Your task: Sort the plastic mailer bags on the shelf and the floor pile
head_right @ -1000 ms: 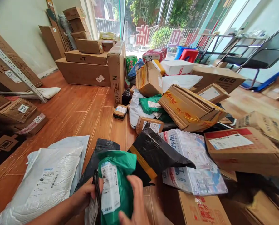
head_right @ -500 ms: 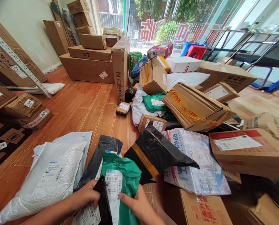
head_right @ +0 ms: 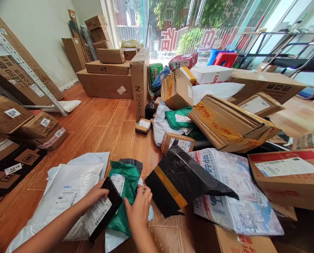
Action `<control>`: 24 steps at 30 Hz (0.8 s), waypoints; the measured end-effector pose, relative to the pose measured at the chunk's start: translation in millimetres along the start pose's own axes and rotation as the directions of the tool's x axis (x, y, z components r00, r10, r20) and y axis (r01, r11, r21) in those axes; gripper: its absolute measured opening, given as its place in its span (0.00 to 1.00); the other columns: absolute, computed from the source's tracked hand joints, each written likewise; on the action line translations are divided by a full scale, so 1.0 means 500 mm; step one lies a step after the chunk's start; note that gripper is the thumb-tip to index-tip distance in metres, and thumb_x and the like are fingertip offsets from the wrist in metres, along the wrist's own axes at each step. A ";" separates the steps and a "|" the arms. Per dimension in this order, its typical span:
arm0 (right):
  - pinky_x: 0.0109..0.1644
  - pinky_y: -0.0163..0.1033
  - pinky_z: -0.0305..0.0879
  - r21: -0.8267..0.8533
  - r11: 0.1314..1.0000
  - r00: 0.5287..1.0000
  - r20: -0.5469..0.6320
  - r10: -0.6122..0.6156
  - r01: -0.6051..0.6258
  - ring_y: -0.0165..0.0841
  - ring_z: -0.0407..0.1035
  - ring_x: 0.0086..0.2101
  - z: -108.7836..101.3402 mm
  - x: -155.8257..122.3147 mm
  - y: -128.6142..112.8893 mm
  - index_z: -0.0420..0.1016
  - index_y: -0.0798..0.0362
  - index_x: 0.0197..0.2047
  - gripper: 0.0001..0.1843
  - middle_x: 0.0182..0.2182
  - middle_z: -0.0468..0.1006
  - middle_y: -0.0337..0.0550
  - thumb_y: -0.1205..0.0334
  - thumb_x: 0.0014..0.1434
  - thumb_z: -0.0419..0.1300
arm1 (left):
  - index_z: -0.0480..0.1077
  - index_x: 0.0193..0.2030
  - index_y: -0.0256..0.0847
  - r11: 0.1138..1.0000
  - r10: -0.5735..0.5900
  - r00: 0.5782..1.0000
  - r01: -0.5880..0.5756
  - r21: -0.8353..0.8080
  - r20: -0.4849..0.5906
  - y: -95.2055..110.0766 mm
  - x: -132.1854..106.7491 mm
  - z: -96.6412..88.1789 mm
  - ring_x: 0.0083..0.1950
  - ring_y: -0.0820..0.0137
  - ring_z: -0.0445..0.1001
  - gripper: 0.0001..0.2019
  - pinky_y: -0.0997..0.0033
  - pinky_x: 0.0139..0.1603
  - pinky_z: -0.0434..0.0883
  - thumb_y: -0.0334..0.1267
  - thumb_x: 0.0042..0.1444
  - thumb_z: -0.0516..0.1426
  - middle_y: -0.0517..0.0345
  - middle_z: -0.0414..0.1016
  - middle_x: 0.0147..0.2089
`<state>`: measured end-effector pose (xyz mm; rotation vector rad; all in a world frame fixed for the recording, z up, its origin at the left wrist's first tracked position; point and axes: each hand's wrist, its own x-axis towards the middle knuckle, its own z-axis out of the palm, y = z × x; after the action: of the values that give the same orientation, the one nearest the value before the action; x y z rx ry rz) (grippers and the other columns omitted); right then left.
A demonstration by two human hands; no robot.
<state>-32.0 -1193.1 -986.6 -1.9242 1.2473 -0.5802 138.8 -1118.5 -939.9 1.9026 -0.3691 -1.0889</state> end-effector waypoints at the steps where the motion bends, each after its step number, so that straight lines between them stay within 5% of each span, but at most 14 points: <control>1: 0.53 0.63 0.64 0.019 1.000 0.999 -0.052 0.009 -0.008 0.58 0.65 0.50 0.008 -0.009 0.016 0.68 0.62 0.51 0.28 0.47 0.69 0.66 0.58 0.48 0.60 | 0.63 0.22 0.41 1.000 -0.023 1.000 0.023 -0.001 0.007 -0.007 0.003 0.006 0.33 0.66 0.62 0.13 0.70 0.32 0.59 0.31 0.21 0.52 0.62 0.64 0.26; 3: 0.54 0.61 0.64 0.088 0.996 0.996 -0.083 0.020 -0.012 0.54 0.66 0.49 0.017 -0.020 0.046 0.64 0.62 0.55 0.30 0.47 0.71 0.64 0.53 0.52 0.59 | 0.61 0.18 0.42 0.996 -0.086 0.996 0.086 -0.003 0.036 -0.018 0.001 0.017 0.27 0.68 0.60 0.09 0.70 0.27 0.55 0.33 0.22 0.51 0.62 0.61 0.21; 7: 0.54 0.54 0.66 0.218 0.976 1.000 0.015 -0.012 0.009 0.48 0.69 0.47 0.019 -0.004 0.074 0.71 0.55 0.45 0.20 0.43 0.75 0.57 0.49 0.57 0.54 | 0.58 0.17 0.42 0.986 -0.158 0.986 0.160 -0.042 0.049 -0.018 -0.014 0.035 0.22 0.72 0.57 0.07 0.71 0.24 0.51 0.36 0.24 0.50 0.64 0.58 0.18; 14: 0.55 0.46 0.66 0.436 0.898 0.992 0.128 0.002 -0.058 0.42 0.69 0.47 -0.049 0.040 0.037 0.73 0.53 0.44 0.21 0.43 0.76 0.50 0.46 0.58 0.53 | 0.60 0.16 0.41 0.980 -0.190 0.977 0.195 -0.049 0.092 0.007 -0.062 0.051 0.22 0.72 0.58 0.05 0.72 0.25 0.52 0.35 0.25 0.51 0.63 0.60 0.17; 19: 0.48 0.53 0.68 0.128 0.989 0.973 0.205 -0.104 0.079 0.45 0.68 0.41 -0.067 0.060 0.040 0.75 0.51 0.36 0.11 0.36 0.73 0.50 0.57 0.54 0.54 | 0.61 0.16 0.40 0.923 -0.302 0.929 0.341 -0.180 0.213 -0.058 -0.090 0.056 0.21 0.73 0.59 0.04 0.72 0.25 0.51 0.36 0.27 0.52 0.62 0.61 0.16; 24: 0.52 0.62 0.66 0.003 0.998 0.996 0.068 -0.056 0.056 0.56 0.69 0.47 -0.012 0.042 0.091 0.71 0.57 0.49 0.30 0.45 0.74 0.60 0.64 0.40 0.65 | 0.60 0.16 0.41 0.952 -0.263 0.965 0.260 -0.163 0.004 -0.109 -0.078 0.063 0.26 0.67 0.68 0.10 0.69 0.25 0.62 0.31 0.31 0.61 0.62 0.65 0.20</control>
<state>-53.1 -1225.3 -1019.5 -1.9671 1.1533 -0.5388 82.4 -1081.0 -969.9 1.8478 -0.0146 -1.2343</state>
